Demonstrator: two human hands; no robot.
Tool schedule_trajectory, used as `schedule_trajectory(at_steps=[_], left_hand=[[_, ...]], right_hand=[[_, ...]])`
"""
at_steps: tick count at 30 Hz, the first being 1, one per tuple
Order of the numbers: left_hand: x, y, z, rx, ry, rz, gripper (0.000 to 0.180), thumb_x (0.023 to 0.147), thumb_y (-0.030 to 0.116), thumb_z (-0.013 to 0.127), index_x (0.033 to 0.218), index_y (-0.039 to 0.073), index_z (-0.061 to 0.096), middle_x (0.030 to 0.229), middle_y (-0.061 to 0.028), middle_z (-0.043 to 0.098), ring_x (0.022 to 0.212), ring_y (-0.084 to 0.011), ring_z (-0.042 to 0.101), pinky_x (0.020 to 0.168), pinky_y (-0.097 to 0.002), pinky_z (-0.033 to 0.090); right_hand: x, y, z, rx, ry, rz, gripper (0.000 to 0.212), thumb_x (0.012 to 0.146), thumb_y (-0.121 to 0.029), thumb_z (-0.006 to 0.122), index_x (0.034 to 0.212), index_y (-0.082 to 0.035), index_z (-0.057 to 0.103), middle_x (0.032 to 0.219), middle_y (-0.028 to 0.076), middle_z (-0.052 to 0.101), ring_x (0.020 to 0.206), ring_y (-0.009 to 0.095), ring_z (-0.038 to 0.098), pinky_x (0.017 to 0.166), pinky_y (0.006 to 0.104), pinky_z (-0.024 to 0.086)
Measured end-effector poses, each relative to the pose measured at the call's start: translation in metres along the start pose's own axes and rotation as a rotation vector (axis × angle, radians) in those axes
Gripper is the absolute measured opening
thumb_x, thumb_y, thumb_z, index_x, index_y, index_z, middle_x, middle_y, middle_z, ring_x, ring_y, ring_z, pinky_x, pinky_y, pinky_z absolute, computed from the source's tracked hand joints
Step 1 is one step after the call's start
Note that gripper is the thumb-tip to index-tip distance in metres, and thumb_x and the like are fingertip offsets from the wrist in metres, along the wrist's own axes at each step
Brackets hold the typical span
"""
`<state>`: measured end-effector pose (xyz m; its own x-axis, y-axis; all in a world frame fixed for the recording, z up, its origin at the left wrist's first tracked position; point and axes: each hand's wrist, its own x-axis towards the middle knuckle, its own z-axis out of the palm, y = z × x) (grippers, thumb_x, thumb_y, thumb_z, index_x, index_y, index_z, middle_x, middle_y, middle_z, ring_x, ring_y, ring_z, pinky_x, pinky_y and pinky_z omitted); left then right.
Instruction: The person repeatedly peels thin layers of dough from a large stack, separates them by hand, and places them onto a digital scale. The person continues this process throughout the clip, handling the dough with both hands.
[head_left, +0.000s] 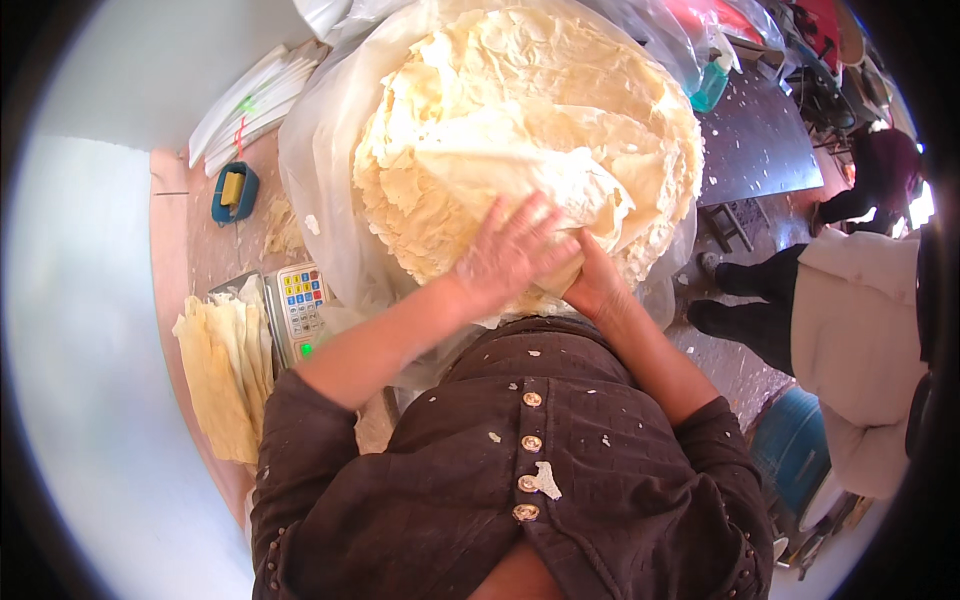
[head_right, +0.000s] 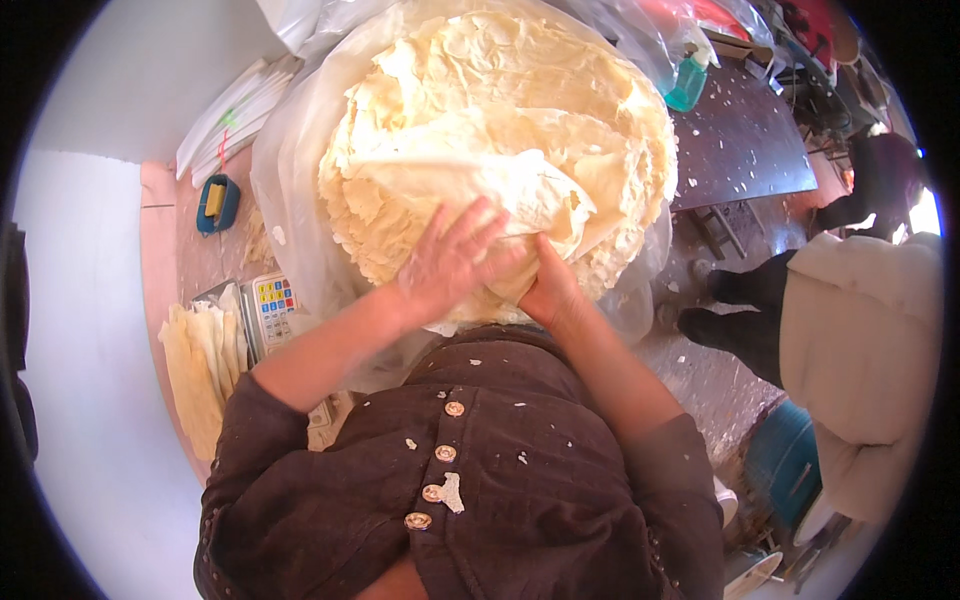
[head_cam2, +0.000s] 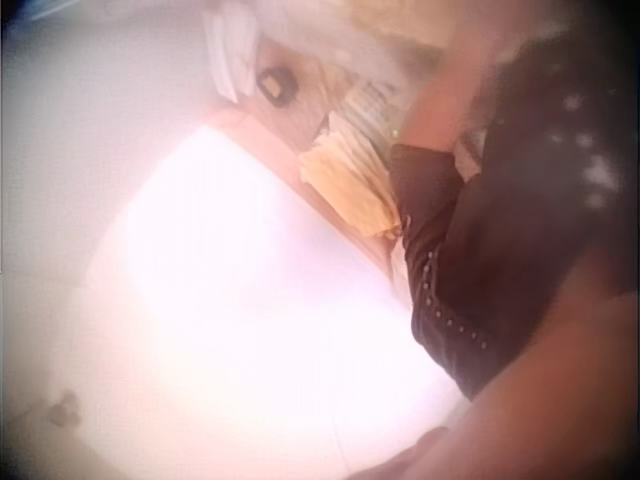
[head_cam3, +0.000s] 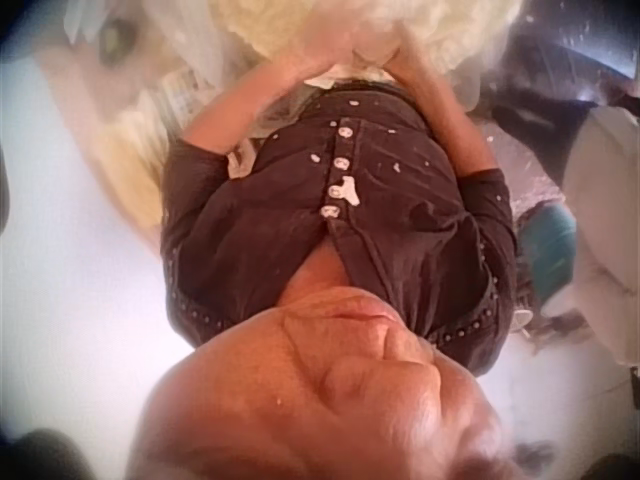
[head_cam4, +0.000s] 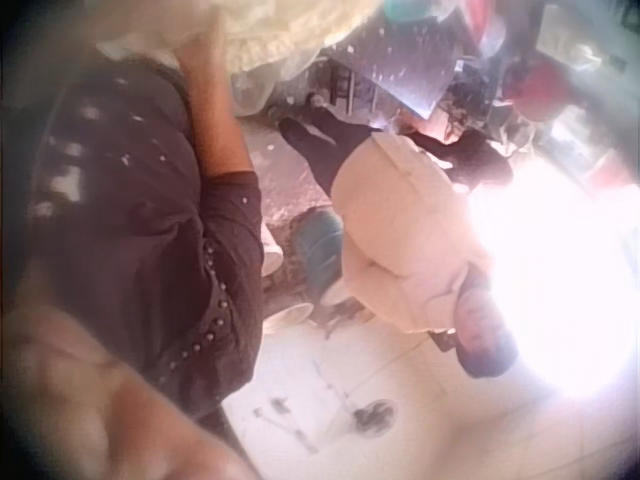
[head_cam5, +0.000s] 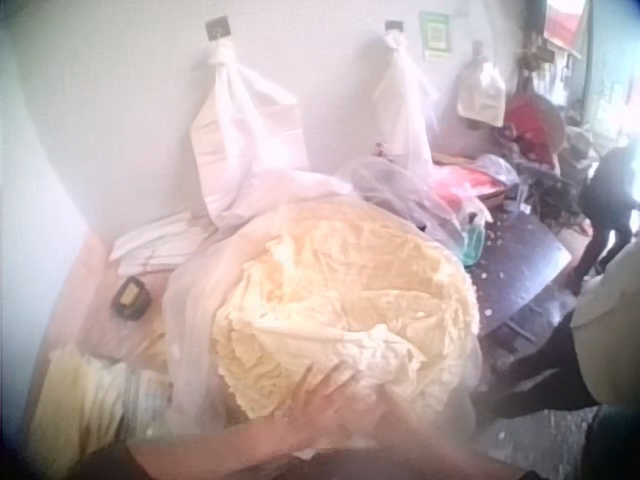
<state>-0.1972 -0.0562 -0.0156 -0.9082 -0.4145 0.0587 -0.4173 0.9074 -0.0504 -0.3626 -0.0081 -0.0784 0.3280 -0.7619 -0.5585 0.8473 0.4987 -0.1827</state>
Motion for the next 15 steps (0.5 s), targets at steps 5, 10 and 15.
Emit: schedule_trajectory(at_steps=[5, 10, 15], left_hand=[[0.014, -0.036, 0.073, -0.208, -0.338, 0.017, 0.073, 0.08, 0.005, 0.052, 0.143, 0.033, 0.028, 0.155, -0.005, 0.014, 0.143, -0.031, 0.007, 0.113, -0.0544, 0.007], [0.018, -0.04, 0.079, -0.194, -0.491, 0.063, 0.075, 0.08, 0.008, 0.052, 0.145, 0.032, 0.024, 0.155, -0.0043, 0.012, 0.143, -0.0313, 0.005, 0.113, -0.0547, 0.007], [0.029, -0.044, 0.052, -0.225, -0.484, 0.127, 0.065, 0.077, 0.01, 0.052, 0.138, 0.028, 0.04, 0.15, -0.009, 0.026, 0.141, -0.0306, 0.016, 0.112, -0.0551, 0.013]], right_hand=[[-0.016, 0.007, -0.024, -0.126, 0.054, -0.041, 0.048, 0.1, -0.031, 0.036, 0.138, -0.003, 0.031, 0.137, 0.019, 0.041, 0.124, 0.032, 0.045, 0.105, 0.047, 0.036], [-0.064, -0.041, -0.01, -1.63, 0.161, 0.006, 0.046, 0.085, -0.03, 0.062, 0.121, -0.003, 0.054, 0.13, 0.015, 0.05, 0.117, 0.024, 0.05, 0.099, 0.0416, 0.04], [-0.045, -0.058, -0.002, -2.603, -0.235, -0.92, 0.068, 0.069, -0.03, 0.075, 0.128, -0.008, 0.049, 0.13, 0.012, 0.051, 0.121, 0.028, 0.046, 0.103, 0.0443, 0.034]])
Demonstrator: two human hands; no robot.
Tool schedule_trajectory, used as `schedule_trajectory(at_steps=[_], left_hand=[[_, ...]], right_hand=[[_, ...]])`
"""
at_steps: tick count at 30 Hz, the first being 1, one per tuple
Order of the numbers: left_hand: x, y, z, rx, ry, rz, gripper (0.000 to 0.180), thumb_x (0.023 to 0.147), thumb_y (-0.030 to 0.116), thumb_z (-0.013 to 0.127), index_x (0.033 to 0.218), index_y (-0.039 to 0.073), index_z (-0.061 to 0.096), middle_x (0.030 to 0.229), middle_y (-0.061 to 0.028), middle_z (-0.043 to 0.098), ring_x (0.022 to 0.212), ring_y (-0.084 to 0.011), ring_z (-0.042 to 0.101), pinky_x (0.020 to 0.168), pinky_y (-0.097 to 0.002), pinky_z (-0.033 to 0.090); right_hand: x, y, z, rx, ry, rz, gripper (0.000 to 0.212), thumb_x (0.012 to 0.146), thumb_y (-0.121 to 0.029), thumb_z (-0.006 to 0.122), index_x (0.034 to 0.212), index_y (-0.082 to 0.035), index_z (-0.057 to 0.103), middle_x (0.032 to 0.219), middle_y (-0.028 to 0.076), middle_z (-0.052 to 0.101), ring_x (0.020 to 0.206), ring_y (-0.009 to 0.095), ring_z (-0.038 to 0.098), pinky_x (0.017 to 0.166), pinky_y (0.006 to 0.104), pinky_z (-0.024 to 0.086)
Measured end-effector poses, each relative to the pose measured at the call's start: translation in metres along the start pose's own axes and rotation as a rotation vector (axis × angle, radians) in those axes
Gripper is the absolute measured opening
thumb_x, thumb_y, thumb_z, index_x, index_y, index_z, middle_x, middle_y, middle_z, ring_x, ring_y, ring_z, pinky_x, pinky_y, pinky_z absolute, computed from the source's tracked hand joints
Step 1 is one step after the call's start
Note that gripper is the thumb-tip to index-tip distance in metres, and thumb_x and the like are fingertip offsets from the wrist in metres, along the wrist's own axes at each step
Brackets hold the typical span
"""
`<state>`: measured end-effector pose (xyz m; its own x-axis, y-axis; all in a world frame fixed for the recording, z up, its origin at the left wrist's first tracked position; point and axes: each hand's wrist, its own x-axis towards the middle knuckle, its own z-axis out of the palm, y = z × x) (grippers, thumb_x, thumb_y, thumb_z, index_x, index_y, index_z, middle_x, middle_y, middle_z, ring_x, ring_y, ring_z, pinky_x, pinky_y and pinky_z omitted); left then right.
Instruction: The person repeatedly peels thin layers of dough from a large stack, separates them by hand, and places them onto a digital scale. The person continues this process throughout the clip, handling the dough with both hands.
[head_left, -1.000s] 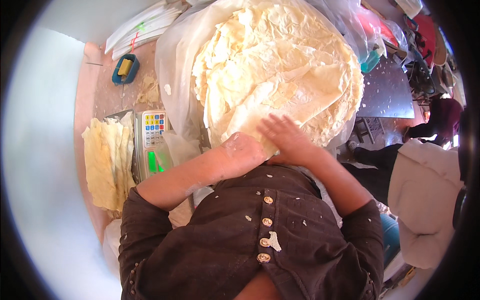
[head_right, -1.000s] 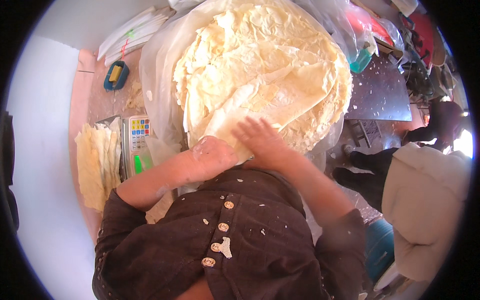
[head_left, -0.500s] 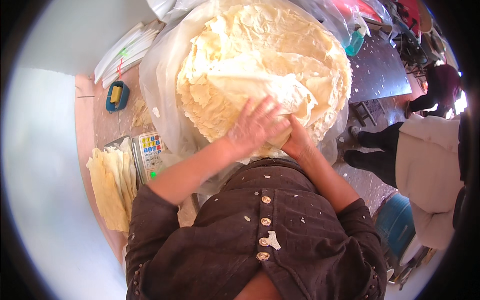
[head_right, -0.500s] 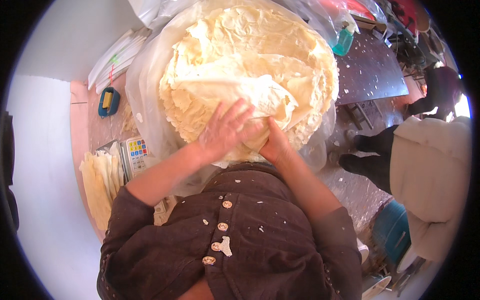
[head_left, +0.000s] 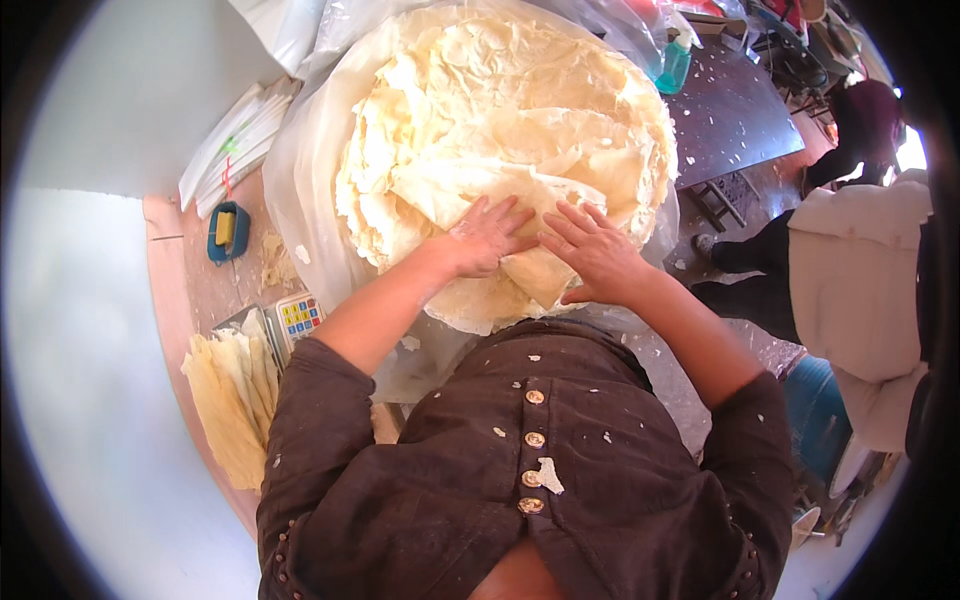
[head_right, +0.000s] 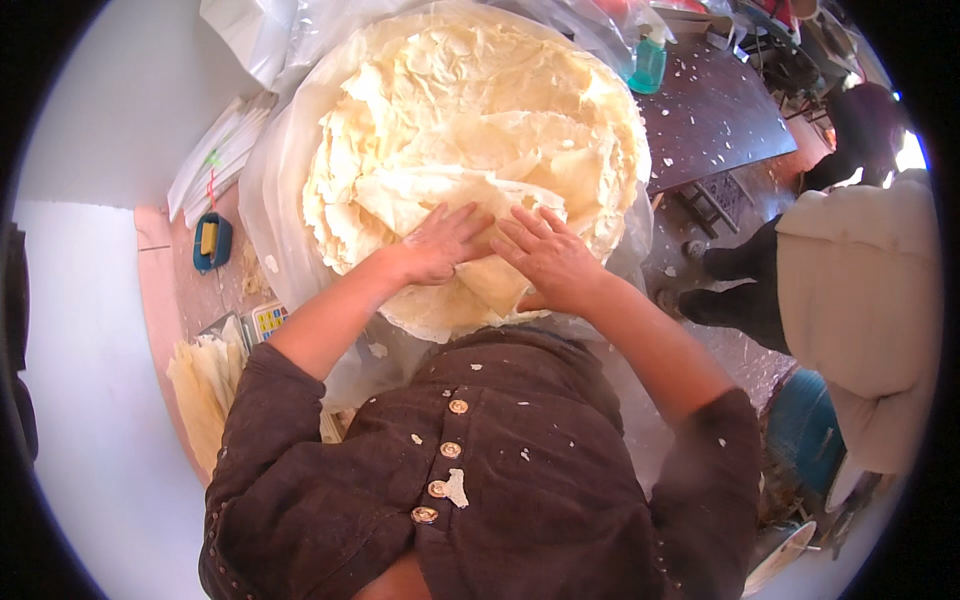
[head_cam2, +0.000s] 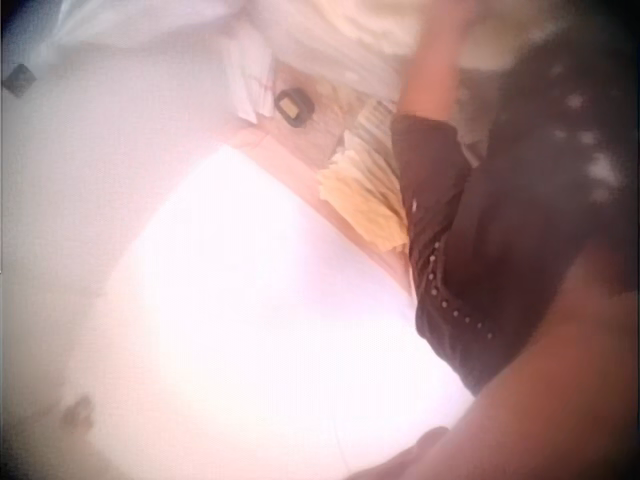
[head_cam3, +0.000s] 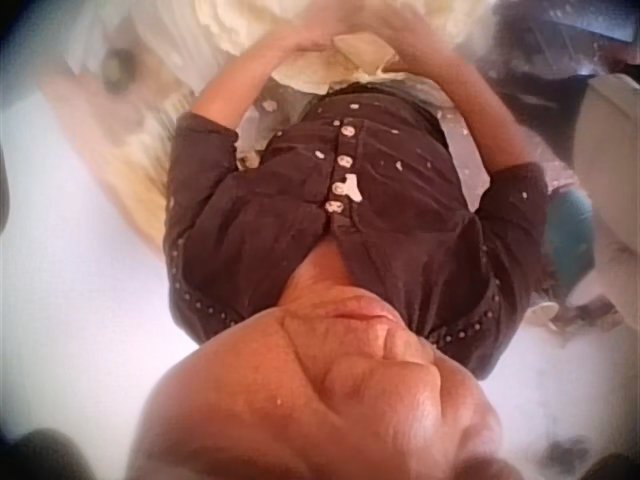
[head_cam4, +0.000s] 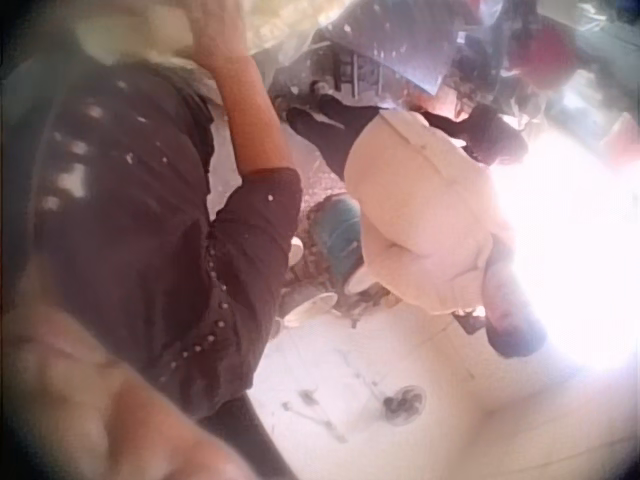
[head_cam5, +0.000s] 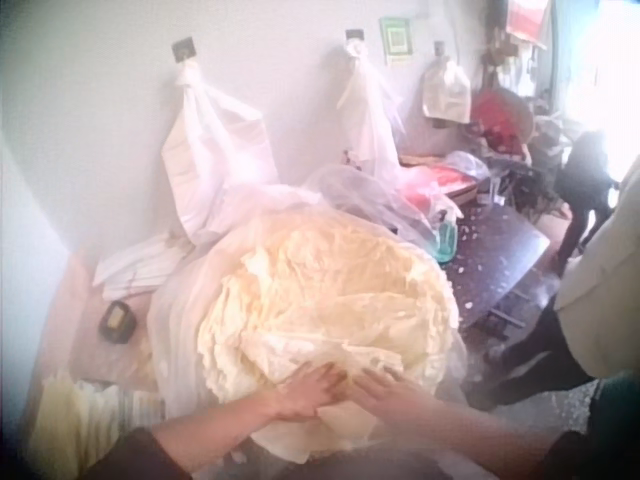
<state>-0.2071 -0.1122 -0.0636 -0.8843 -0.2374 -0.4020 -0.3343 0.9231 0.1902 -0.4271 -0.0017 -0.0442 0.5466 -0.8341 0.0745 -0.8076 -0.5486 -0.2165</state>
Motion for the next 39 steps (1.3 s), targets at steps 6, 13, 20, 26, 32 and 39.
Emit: schedule_trajectory(at_steps=[6, 13, 20, 26, 32, 39], left_hand=[[-0.008, -0.02, -0.095, -0.422, -0.227, -0.16, 0.053, 0.072, 0.002, 0.045, 0.12, 0.018, 0.06, 0.12, -0.012, 0.058, 0.119, -0.0284, 0.049, 0.111, -0.051, 0.022], [0.033, 0.024, -0.069, 0.118, 0.861, -0.198, 0.05, 0.085, 0.036, 0.056, 0.132, 0.025, 0.048, 0.141, -0.0117, 0.037, 0.133, -0.0337, 0.029, 0.106, -0.0597, 0.019], [0.088, 0.017, 0.011, -0.255, 0.425, -0.278, 0.063, 0.086, 0.053, 0.05, 0.141, 0.027, 0.036, 0.151, -0.0107, 0.021, 0.14, -0.0336, 0.014, 0.11, -0.056, 0.01], [0.049, 0.027, 0.033, -0.664, 1.064, -0.428, 0.074, 0.086, 0.045, 0.058, 0.143, 0.01, 0.028, 0.149, -0.0216, 0.019, 0.139, -0.0366, 0.013, 0.112, -0.0524, 0.012], [0.013, 0.061, 0.033, -2.587, 0.868, -0.309, 0.055, 0.088, 0.03, 0.062, 0.13, 0.0, 0.043, 0.129, -0.0132, 0.049, 0.117, -0.0263, 0.049, 0.097, -0.0377, 0.043], [-0.072, 0.062, -0.008, -2.237, 1.39, -0.169, 0.03, 0.081, 0.007, 0.066, 0.11, 0.002, 0.06, 0.107, -0.0089, 0.062, 0.097, -0.0179, 0.058, 0.086, -0.0342, 0.047]], right_hand=[[0.013, -0.018, 0.051, 0.521, 0.222, 0.2, 0.054, 0.083, -0.02, 0.062, 0.133, -0.007, 0.045, 0.129, 0.012, 0.052, 0.12, 0.025, 0.048, 0.097, 0.0389, 0.04], [0.002, -0.022, 0.072, 2.26, 0.717, 0.952, 0.044, 0.1, -0.035, 0.036, 0.134, -0.007, 0.037, 0.132, 0.01, 0.047, 0.119, 0.022, 0.048, 0.101, 0.0383, 0.039], [-0.005, -0.026, 0.062, 2.429, 0.674, 0.816, 0.052, 0.101, -0.038, 0.027, 0.143, -0.008, 0.023, 0.145, 0.011, 0.033, 0.131, 0.028, 0.036, 0.109, 0.0444, 0.029], [-0.001, -0.031, 0.041, 2.541, 0.658, 0.769, 0.057, 0.1, -0.044, 0.025, 0.143, -0.007, 0.023, 0.147, 0.011, 0.03, 0.133, 0.031, 0.033, 0.111, 0.0465, 0.026], [-0.008, -0.052, 0.027, 2.656, 0.37, 0.727, 0.064, 0.096, -0.051, 0.032, 0.142, -0.006, 0.026, 0.145, 0.013, 0.033, 0.131, 0.031, 0.035, 0.109, 0.0473, 0.028], [0.015, -0.062, 0.014, 1.598, 0.03, 0.474, 0.067, 0.092, -0.053, 0.043, 0.142, -0.01, 0.028, 0.142, 0.012, 0.038, 0.127, 0.031, 0.04, 0.107, 0.0498, 0.03]])
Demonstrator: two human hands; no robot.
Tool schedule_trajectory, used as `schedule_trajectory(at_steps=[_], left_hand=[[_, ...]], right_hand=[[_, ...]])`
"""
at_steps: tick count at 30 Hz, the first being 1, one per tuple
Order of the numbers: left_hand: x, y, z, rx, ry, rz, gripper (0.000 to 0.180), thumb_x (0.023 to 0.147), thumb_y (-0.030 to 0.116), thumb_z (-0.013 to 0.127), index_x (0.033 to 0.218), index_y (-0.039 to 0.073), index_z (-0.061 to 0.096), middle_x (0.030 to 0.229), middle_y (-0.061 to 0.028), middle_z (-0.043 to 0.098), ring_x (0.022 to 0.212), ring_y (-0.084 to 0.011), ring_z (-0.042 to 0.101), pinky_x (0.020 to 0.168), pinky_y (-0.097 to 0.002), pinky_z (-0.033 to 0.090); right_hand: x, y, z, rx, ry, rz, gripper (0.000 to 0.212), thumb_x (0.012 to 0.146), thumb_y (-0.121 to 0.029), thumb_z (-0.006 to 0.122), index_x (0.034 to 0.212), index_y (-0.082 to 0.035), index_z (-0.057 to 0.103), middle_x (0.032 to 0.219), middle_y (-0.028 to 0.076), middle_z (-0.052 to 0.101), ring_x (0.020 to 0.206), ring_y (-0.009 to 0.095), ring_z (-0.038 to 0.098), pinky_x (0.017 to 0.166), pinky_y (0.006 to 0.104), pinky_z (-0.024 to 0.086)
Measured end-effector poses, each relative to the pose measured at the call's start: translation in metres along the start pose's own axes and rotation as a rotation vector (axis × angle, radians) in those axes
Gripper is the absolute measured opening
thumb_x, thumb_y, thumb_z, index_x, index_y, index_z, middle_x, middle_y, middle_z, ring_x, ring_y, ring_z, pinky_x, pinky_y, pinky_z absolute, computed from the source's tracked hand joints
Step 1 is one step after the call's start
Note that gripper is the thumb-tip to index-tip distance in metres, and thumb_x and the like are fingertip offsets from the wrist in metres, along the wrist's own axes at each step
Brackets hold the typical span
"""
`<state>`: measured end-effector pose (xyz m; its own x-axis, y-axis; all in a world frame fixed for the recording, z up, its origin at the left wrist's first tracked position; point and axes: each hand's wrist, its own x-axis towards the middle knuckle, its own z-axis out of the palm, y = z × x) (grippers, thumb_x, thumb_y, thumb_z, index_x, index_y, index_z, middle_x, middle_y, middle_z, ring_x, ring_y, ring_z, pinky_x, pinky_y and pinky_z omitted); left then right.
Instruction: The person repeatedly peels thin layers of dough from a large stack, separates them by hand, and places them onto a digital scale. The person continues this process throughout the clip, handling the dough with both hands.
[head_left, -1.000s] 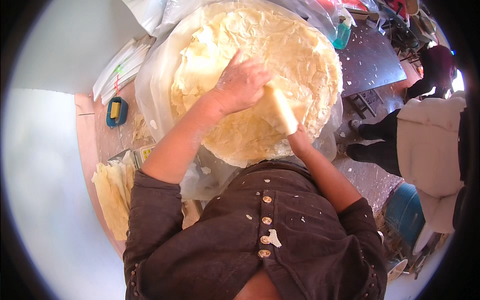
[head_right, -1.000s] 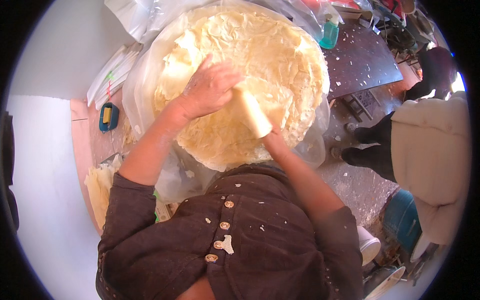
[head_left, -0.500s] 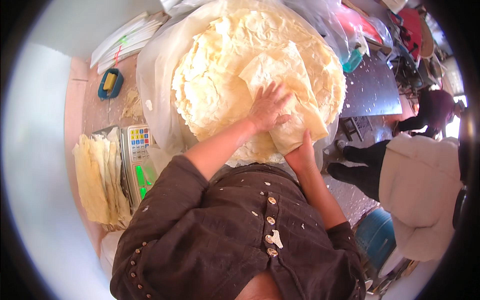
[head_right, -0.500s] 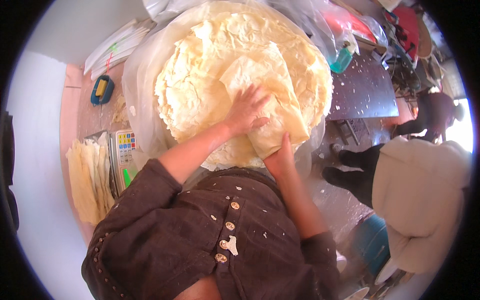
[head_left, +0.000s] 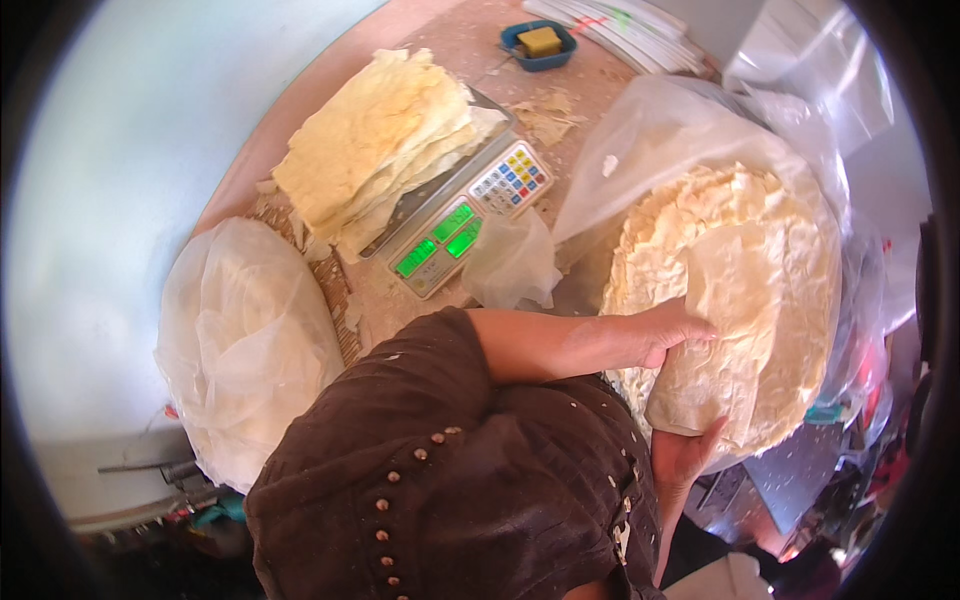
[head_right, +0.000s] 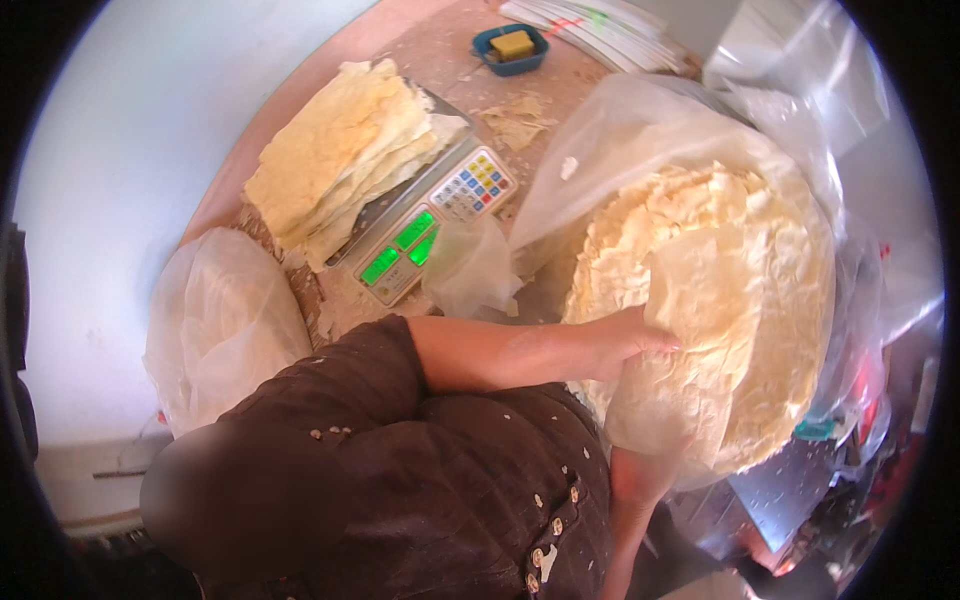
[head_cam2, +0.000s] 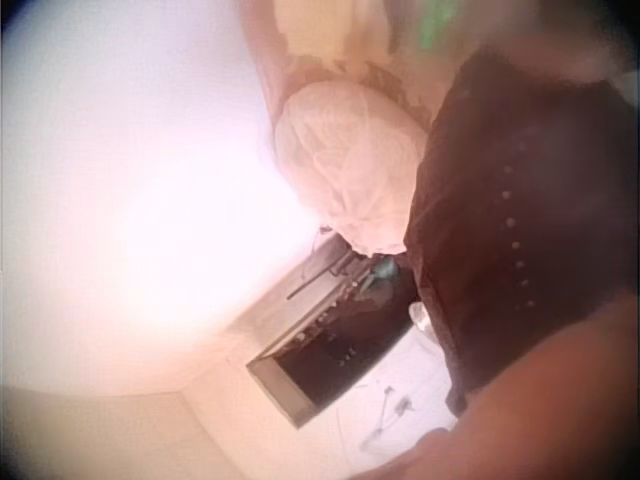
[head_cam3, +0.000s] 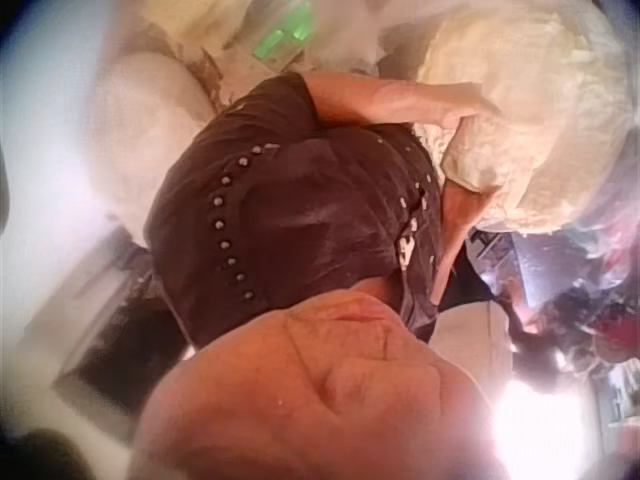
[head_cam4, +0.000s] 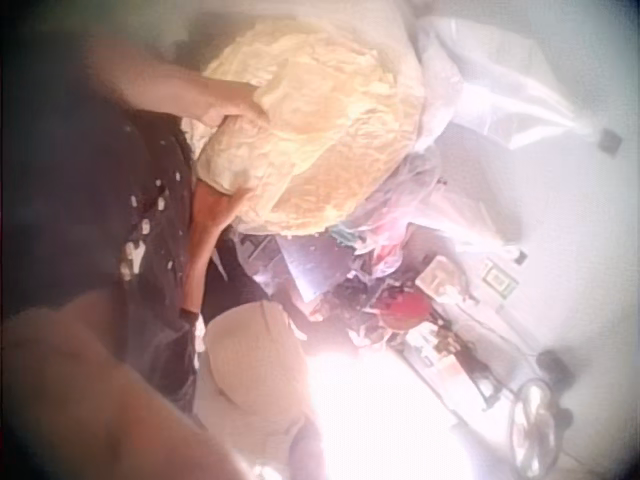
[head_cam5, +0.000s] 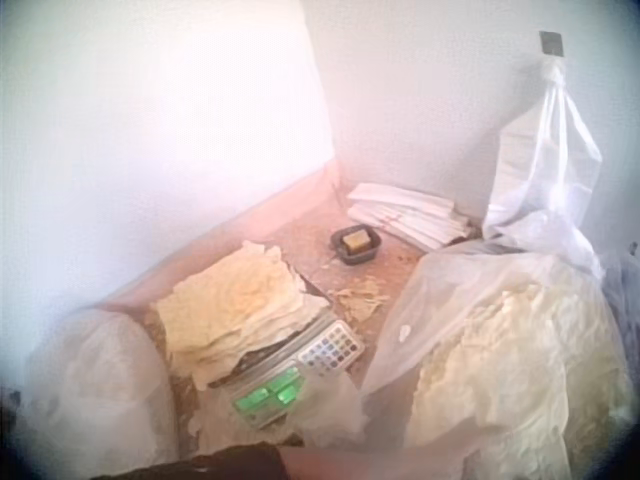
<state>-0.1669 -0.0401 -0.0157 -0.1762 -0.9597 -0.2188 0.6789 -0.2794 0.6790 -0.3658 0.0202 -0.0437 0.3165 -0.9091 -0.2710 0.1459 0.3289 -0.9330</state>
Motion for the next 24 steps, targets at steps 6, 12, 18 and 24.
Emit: schedule_trajectory(at_steps=[6, 12, 18, 24], left_hand=[[-0.049, 0.127, -0.028, -0.181, 0.136, 0.555, 0.046, 0.073, 0.002, 0.07, 0.116, 0.003, 0.054, 0.094, -0.0051, 0.063, 0.087, -0.0159, 0.06, 0.077, -0.0343, 0.05], [-0.121, 0.26, -0.096, -0.056, 0.522, 1.37, 0.037, 0.089, 0.012, 0.055, 0.122, -0.001, 0.046, 0.121, -0.0136, 0.054, 0.114, -0.0279, 0.051, 0.1, -0.0465, 0.041], [-0.136, 0.246, -0.196, -0.49, 0.896, 1.375, 0.038, 0.093, 0.015, 0.049, 0.127, -0.001, 0.042, 0.127, -0.0137, 0.051, 0.118, -0.0291, 0.048, 0.1, -0.0487, 0.041], [-0.142, 0.209, -0.244, 0.9, 1.335, 1.038, 0.037, 0.091, 0.012, 0.05, 0.125, -0.002, 0.046, 0.123, -0.0137, 0.054, 0.112, -0.0291, 0.053, 0.099, -0.0462, 0.043]], right_hand=[[0.025, -0.017, 0.029, 0.699, -0.591, 0.106, 0.064, 0.093, -0.045, 0.049, 0.141, -0.008, 0.031, 0.126, 0.018, 0.054, 0.115, 0.032, 0.053, 0.102, 0.048, 0.038], [0.013, -0.033, 0.061, 0.575, -0.122, 0.335, 0.025, 0.092, -0.022, 0.048, 0.11, -0.006, 0.041, 0.079, 0.007, 0.038, 0.074, 0.022, 0.04, 0.071, 0.0372, 0.04], [0.03, -0.006, 0.029, 0.628, -0.477, 0.25, 0.057, 0.092, -0.038, 0.05, 0.136, -0.007, 0.033, 0.115, 0.015, 0.055, 0.1, 0.026, 0.056, 0.093, 0.0424, 0.044], [0.017, 0.018, -0.006, 0.384, -0.363, 0.112, 0.058, 0.093, -0.038, 0.05, 0.14, -0.007, 0.034, 0.118, 0.015, 0.06, 0.103, 0.026, 0.059, 0.094, 0.0426, 0.046]])
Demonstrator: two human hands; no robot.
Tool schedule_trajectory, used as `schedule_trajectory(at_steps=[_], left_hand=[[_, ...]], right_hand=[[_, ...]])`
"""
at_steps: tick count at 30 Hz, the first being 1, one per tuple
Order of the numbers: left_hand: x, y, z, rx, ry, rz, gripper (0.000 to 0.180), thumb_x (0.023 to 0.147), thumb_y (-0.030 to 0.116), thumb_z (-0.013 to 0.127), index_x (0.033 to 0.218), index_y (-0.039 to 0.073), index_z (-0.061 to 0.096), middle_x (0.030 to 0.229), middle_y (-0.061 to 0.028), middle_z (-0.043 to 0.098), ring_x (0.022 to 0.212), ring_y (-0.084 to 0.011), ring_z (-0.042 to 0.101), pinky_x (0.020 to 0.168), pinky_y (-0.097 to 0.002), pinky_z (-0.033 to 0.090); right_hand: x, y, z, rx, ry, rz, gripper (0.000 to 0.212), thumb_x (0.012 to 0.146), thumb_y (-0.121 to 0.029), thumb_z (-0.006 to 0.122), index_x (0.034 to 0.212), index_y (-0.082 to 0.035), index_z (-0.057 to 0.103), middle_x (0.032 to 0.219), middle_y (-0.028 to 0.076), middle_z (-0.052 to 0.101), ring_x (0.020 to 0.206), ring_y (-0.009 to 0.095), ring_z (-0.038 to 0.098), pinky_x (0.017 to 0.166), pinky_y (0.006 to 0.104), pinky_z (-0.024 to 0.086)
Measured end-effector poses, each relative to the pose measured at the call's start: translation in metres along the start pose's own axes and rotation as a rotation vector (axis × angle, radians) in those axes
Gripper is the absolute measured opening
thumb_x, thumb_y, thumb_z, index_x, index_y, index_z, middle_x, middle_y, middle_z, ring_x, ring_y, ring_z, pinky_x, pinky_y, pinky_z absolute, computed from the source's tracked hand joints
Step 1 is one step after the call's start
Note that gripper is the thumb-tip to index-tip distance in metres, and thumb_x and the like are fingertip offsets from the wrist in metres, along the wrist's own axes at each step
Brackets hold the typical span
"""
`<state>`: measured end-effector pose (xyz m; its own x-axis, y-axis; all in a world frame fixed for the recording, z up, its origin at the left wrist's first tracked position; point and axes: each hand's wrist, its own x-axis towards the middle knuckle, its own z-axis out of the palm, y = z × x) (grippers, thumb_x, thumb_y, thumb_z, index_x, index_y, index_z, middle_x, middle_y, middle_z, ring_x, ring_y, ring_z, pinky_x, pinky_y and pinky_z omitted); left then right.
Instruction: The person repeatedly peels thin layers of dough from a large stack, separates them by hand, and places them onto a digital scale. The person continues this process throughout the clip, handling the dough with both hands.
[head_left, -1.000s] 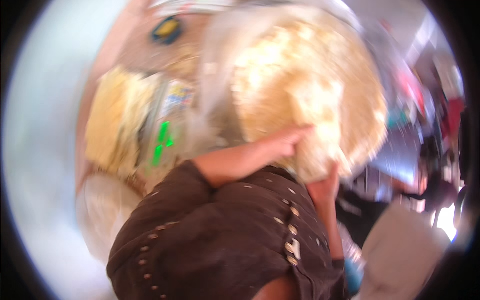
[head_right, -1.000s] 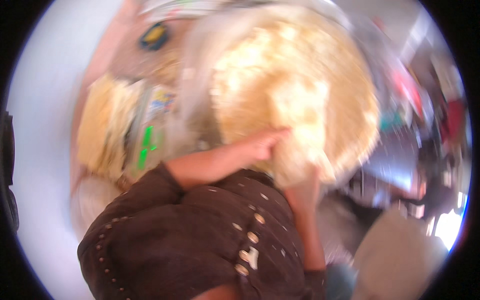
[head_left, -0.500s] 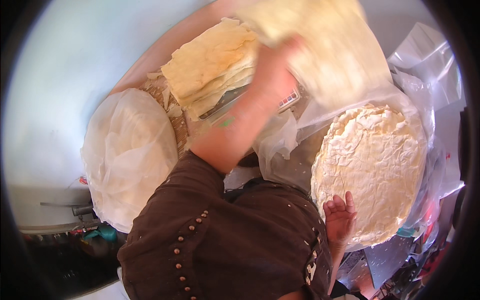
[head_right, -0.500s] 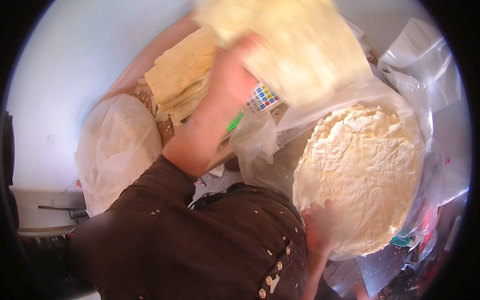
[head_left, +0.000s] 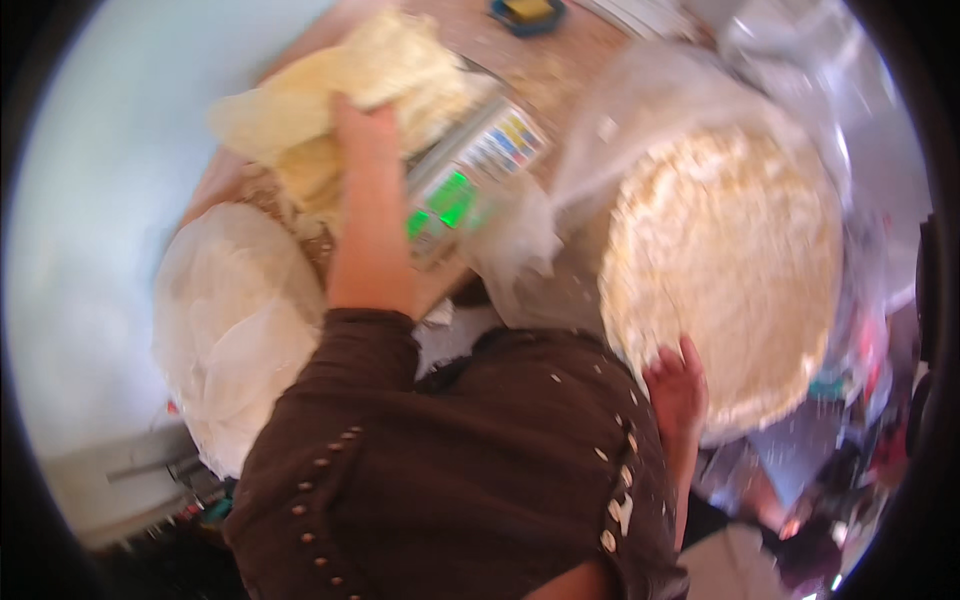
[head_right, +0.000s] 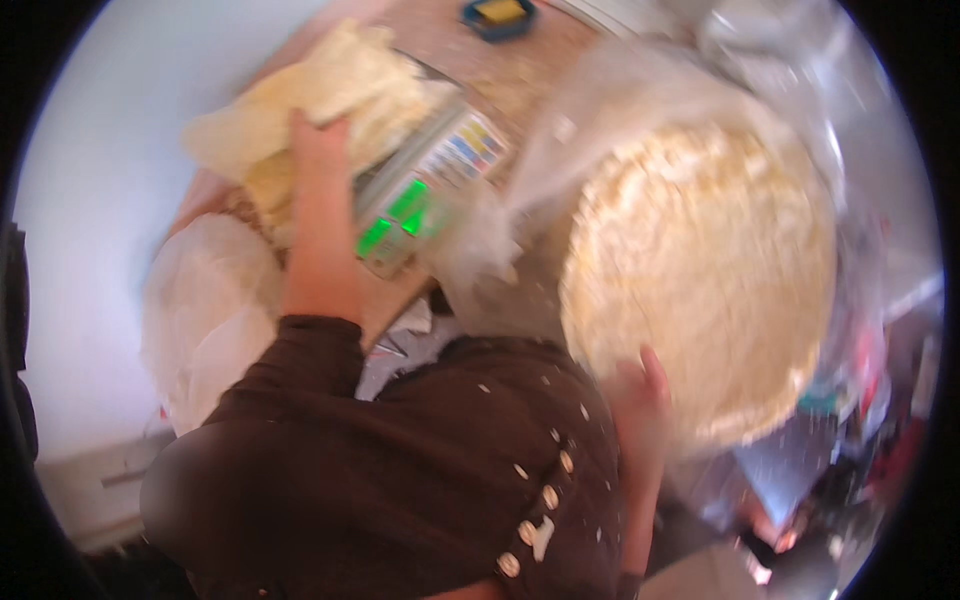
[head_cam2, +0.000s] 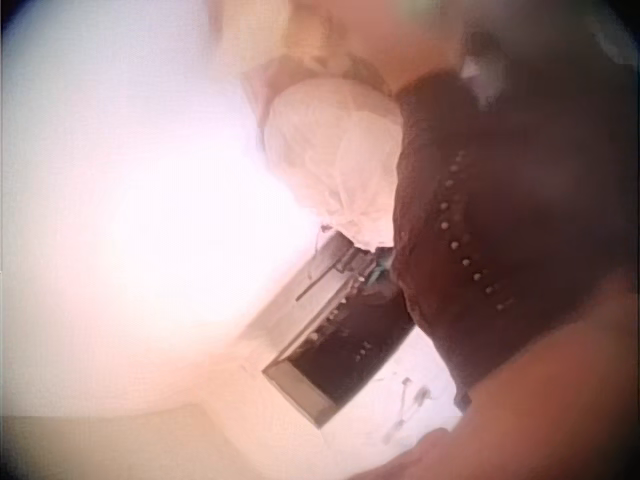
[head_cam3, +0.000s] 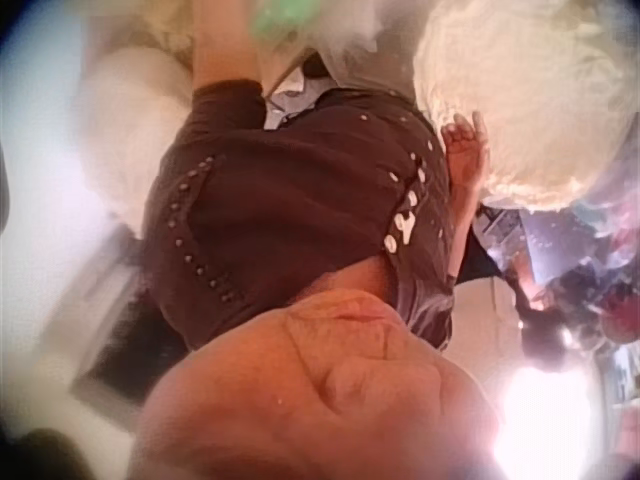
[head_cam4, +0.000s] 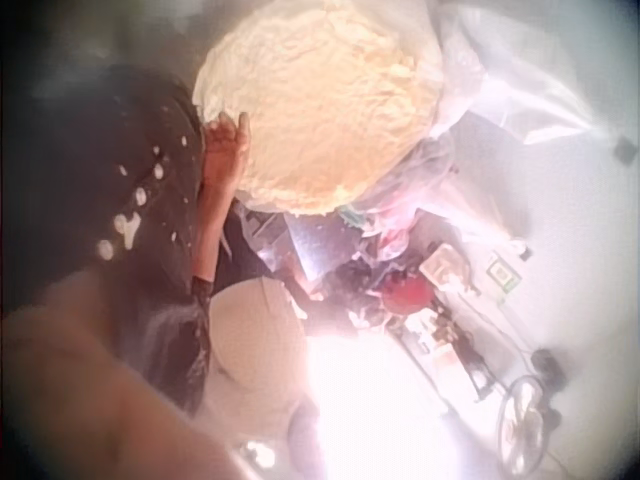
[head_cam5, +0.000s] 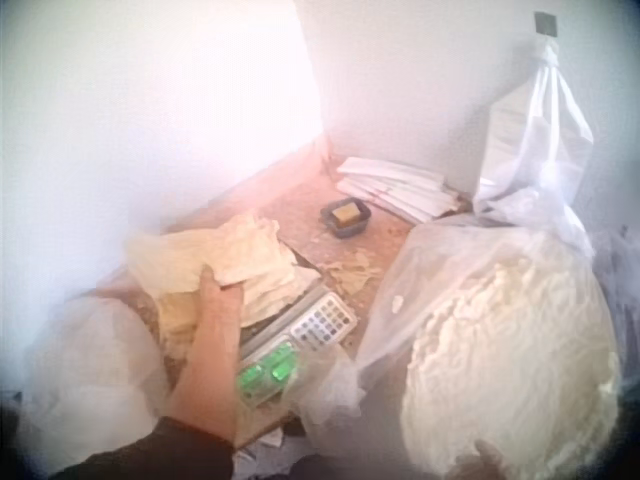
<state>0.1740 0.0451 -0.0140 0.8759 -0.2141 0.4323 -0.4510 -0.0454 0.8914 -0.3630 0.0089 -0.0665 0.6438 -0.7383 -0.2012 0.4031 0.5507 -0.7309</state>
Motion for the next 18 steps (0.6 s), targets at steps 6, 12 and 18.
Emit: schedule_trajectory(at_steps=[6, 12, 18], left_hand=[[0.02, 0.007, 0.018, -1.04, 0.138, -0.435, 0.046, 0.085, 0.019, 0.061, 0.12, -0.007, 0.048, 0.114, -0.0194, 0.058, 0.105, -0.0301, 0.058, 0.095, -0.0386, 0.044], [-0.043, 0.043, 0.034, -0.784, -0.148, -0.804, 0.034, 0.093, 0.019, 0.049, 0.119, -0.004, 0.051, 0.109, -0.0132, 0.062, 0.104, -0.0251, 0.058, 0.095, -0.0374, 0.044], [-0.228, 0.087, 0.087, -0.548, -1.393, -0.421, 0.027, 0.091, 0.009, 0.055, 0.116, 0.001, 0.055, 0.109, -0.0085, 0.063, 0.096, -0.017, 0.06, 0.085, -0.0284, 0.046]], right_hand=[[-0.015, 0.001, -0.01, -0.023, 0.364, 0.087, 0.039, 0.09, -0.013, 0.056, 0.127, 0.001, 0.048, 0.108, 0.013, 0.063, 0.087, 0.018, 0.061, 0.082, 0.0294, 0.049], [-0.007, 0.021, -0.012, -0.778, 0.494, 0.092, 0.03, 0.086, -0.011, 0.063, 0.114, 0.001, 0.059, 0.092, 0.006, 0.066, 0.079, 0.011, 0.06, 0.073, 0.0227, 0.048], [-0.016, 0.03, -0.014, -1.105, 0.435, 0.0, 0.019, 0.083, -0.009, 0.066, 0.1, 0.001, 0.065, 0.081, 0.005, 0.066, 0.071, 0.009, 0.059, 0.066, 0.023, 0.047]])
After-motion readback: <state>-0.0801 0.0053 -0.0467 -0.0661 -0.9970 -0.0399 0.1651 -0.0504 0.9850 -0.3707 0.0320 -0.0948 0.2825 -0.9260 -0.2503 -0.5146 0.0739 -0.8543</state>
